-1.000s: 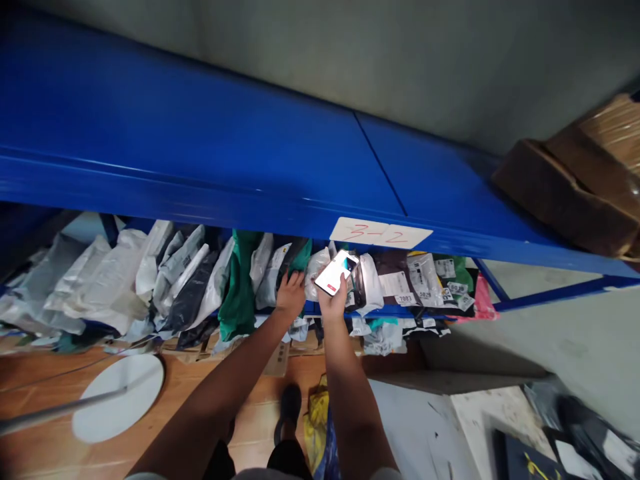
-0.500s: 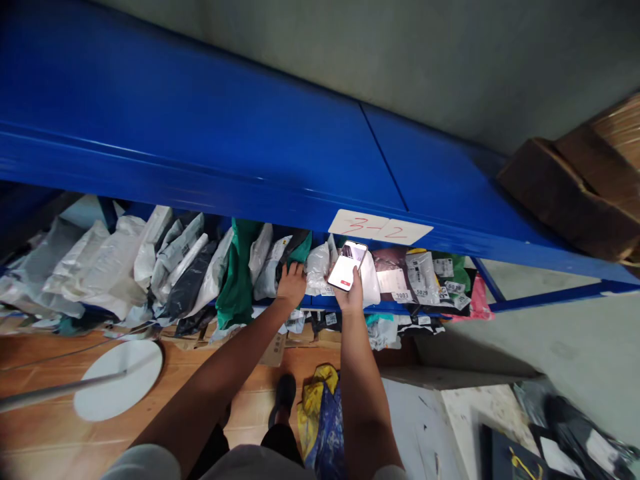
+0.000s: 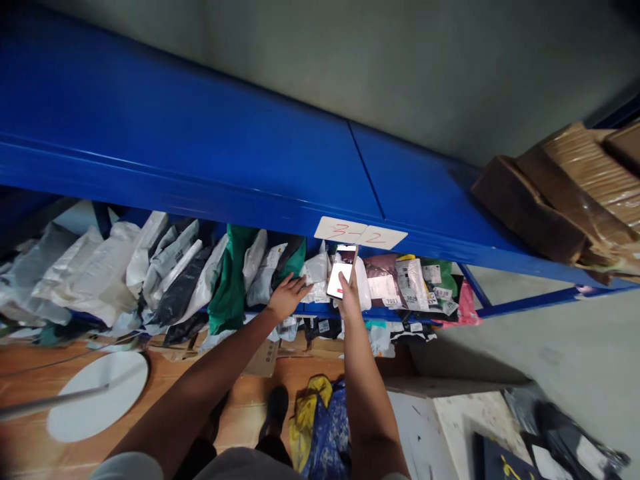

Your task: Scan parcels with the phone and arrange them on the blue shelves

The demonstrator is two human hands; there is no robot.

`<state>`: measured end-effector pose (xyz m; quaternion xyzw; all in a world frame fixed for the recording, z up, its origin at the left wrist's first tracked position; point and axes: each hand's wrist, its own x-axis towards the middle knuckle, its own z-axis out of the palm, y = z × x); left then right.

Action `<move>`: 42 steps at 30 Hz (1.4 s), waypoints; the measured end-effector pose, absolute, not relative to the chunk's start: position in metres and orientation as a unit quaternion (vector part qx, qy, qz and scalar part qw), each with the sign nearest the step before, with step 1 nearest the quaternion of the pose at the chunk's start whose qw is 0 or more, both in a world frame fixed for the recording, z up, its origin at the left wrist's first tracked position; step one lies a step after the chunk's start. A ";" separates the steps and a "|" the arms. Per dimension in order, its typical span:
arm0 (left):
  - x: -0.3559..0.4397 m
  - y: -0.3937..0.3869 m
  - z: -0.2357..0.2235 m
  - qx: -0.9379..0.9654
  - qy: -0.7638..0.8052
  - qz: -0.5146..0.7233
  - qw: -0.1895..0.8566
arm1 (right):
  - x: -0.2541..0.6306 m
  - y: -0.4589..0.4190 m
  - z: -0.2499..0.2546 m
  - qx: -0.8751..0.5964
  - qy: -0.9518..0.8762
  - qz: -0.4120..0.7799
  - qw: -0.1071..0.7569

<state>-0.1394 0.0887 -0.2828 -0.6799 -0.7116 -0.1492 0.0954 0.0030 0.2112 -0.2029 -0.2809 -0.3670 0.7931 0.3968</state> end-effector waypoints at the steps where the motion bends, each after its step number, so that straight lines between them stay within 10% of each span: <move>1: -0.140 0.089 -0.283 -0.688 -0.704 -0.151 0.091 | 0.004 0.208 -0.199 -0.279 -0.366 0.800 0.385; 9: -0.132 0.102 -0.282 -0.665 -0.728 -0.154 0.073 | -0.008 0.181 -0.201 -0.262 -0.320 0.874 0.255; 42: -0.117 0.095 -0.285 -0.517 -0.815 -0.254 0.058 | 0.000 0.196 -0.219 -0.283 -0.335 0.859 0.264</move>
